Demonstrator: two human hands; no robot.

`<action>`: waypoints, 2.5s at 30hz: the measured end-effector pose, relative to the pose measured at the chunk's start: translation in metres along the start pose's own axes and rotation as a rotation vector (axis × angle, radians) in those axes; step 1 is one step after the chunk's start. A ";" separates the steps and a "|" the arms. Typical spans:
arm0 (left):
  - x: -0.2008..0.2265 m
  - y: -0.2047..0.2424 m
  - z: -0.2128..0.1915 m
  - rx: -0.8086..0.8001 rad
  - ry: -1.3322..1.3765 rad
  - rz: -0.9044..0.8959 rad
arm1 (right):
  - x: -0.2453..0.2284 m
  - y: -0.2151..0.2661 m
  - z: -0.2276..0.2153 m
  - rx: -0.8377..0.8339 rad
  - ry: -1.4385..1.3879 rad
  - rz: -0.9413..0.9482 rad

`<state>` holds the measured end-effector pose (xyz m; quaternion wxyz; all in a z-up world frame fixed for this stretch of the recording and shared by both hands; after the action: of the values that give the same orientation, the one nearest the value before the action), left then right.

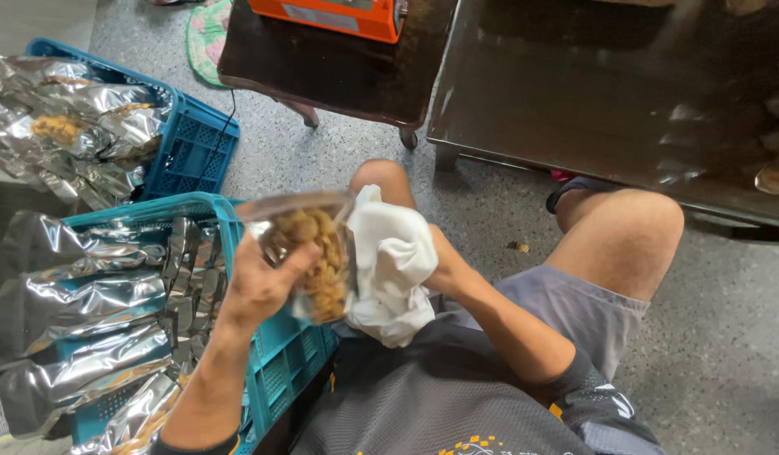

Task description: The person sits on the floor and repeatedly picks foil snack packets from a blue crate, wipes each packet with a white cloth, and places the packets onto a nearby table. The process is repeated for multiple packets throughout the clip.

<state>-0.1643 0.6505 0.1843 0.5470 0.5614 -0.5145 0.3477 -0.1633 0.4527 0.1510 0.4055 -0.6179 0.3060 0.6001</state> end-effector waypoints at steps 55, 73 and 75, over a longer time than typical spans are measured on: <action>0.001 -0.021 0.060 0.239 -0.204 -0.027 | 0.028 0.040 -0.022 0.093 -0.028 0.282; 0.027 -0.016 0.069 0.163 -0.325 0.101 | 0.034 0.041 -0.021 0.033 -0.087 0.351; 0.018 -0.018 0.071 0.120 -0.261 0.021 | 0.034 0.042 -0.021 0.032 -0.070 0.357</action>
<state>-0.1553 0.5756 0.1858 0.4374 0.6281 -0.5653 0.3076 -0.1860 0.4177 0.1104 0.3128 -0.5261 0.4061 0.6786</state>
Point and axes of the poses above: each hand's wrist, its own y-axis away from the middle knuckle, its own z-axis out of the palm, x = y × z, the point moved 10 cm from there along -y, towards the middle knuckle, and after that the axes turned 3 degrees about -z, right-handed, at the moved point
